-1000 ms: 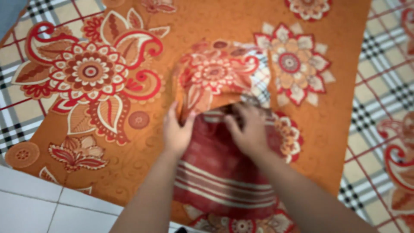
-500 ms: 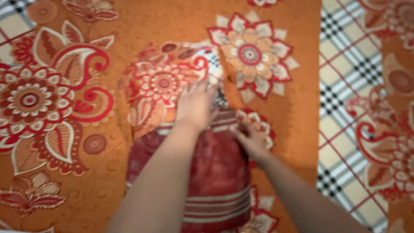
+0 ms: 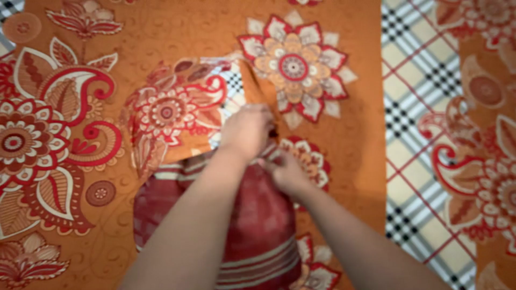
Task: Putting a pillow into a pillowcase and folding a patterned bedsheet on a mattress.
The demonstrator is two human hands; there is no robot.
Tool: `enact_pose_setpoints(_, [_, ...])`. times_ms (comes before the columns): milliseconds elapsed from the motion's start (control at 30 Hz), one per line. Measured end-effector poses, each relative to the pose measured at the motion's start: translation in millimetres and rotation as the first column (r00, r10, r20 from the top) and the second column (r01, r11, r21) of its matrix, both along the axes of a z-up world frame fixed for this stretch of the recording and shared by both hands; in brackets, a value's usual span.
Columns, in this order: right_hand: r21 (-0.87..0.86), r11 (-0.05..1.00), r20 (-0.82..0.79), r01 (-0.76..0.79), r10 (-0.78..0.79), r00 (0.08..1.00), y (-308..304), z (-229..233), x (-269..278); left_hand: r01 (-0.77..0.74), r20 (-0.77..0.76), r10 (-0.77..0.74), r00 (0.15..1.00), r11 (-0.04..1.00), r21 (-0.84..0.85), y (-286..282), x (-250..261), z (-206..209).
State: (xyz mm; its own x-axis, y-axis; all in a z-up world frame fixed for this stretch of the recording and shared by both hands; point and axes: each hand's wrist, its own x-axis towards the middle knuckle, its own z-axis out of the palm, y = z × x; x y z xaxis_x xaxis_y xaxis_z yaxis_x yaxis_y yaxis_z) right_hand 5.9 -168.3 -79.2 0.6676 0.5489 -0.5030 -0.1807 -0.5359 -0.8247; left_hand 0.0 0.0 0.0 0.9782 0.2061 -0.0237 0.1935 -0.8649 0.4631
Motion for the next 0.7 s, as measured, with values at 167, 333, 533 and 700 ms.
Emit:
enact_pose_setpoints(167, [0.197, 0.973, -0.061, 0.124, -0.114, 0.992, 23.6, 8.8, -3.9, -0.065, -0.035, 0.06, 0.998, 0.982, -0.18, 6.6, -8.8, 24.3])
enact_pose_setpoints(333, [0.218, 0.902, -0.233, 0.373, -0.323, 0.917, 57.2, 32.8, -0.5, -0.071, 0.005, 0.076, 0.997, 0.947, -0.312, 7.4, -15.4, 46.2])
enact_pose_setpoints(533, [0.23, 0.869, -0.217, 0.438, -0.393, 0.894, 66.4, 10.4, 8.3, 0.051, -0.019, -0.07, 0.997, 0.863, -0.502, -11.7, -38.1, 81.2])
enact_pose_setpoints(700, [0.159, 0.955, 0.052, 0.252, -0.263, 0.964, 57.8, -8.7, 1.7, 0.154, 0.114, -0.106, 0.988, 0.78, -0.606, -14.0, -71.9, 67.4])
